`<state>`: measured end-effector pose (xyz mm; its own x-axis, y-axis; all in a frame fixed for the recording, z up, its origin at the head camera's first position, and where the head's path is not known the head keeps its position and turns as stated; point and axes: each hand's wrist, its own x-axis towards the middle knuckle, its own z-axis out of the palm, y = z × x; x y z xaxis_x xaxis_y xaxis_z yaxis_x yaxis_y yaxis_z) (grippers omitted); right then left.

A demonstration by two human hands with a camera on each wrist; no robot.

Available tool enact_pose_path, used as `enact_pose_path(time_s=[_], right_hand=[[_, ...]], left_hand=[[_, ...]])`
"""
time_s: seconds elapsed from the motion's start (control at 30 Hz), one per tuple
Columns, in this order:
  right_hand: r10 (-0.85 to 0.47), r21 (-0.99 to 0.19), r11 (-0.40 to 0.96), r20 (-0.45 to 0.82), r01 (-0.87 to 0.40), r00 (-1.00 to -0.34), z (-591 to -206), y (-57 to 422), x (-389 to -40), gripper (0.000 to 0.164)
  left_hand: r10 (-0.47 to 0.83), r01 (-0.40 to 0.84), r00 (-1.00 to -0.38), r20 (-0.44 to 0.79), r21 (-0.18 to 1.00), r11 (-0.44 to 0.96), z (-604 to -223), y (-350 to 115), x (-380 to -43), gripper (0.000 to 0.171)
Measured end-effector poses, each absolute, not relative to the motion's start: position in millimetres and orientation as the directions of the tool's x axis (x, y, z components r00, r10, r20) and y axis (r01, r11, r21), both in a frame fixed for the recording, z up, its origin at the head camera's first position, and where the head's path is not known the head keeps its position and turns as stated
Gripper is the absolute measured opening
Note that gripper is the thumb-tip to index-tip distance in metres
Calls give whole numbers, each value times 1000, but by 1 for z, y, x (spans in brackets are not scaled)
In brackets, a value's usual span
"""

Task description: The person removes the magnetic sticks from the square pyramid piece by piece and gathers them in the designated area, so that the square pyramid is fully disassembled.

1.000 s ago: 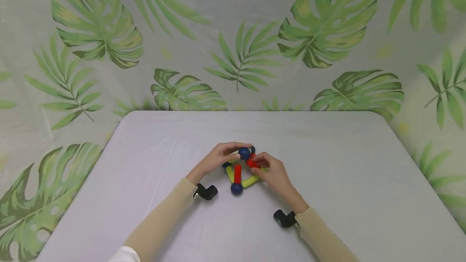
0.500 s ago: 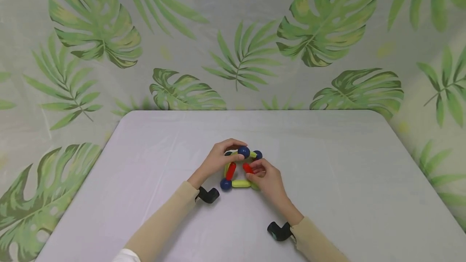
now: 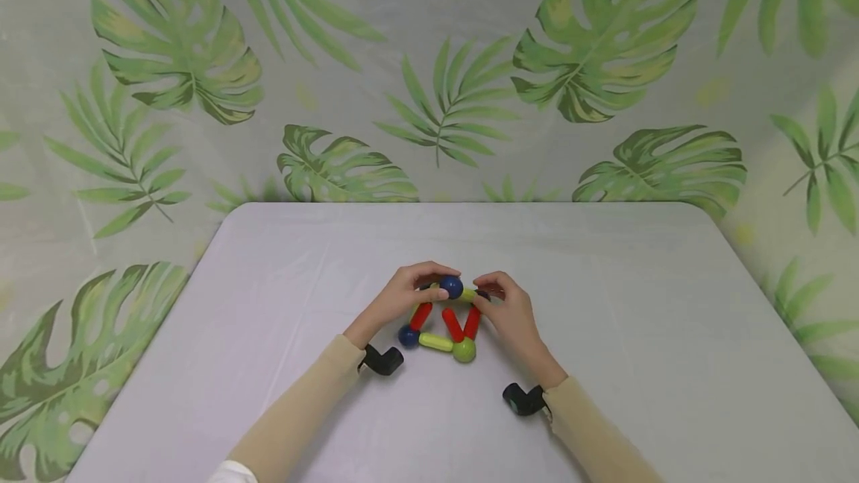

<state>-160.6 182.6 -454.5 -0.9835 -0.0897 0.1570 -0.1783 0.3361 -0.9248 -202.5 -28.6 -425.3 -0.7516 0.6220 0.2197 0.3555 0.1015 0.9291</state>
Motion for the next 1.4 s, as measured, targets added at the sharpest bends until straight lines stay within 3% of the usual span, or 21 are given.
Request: enact_pose_path(time_s=[0.2,0.6,0.93,1.17,1.4], right_hand=[[-223,-896,391,127,-208,-966,-452,188,-169,24],[-80,-858,465,202,-216,-976,-459,173,-154,23],[-27,-881,433,201,-193,-979,-457,162,-144,24],[-105,-872,436,197,-223,-975,-456,160,-137,26],[-92,-948,278,131,-152,-987,-452,175,-146,23]], left_hand=[[640,376,-733,231,921,99,-447,-27,-215,33],[617,554,-722,312,795,247,-440,-24,-214,39],[601,514,-745,288,823,243,-440,-24,-217,37],[545,425,-796,263,883,196,-423,-23,-213,35],[575,409,-783,239,894,185,-402,-26,-201,34]])
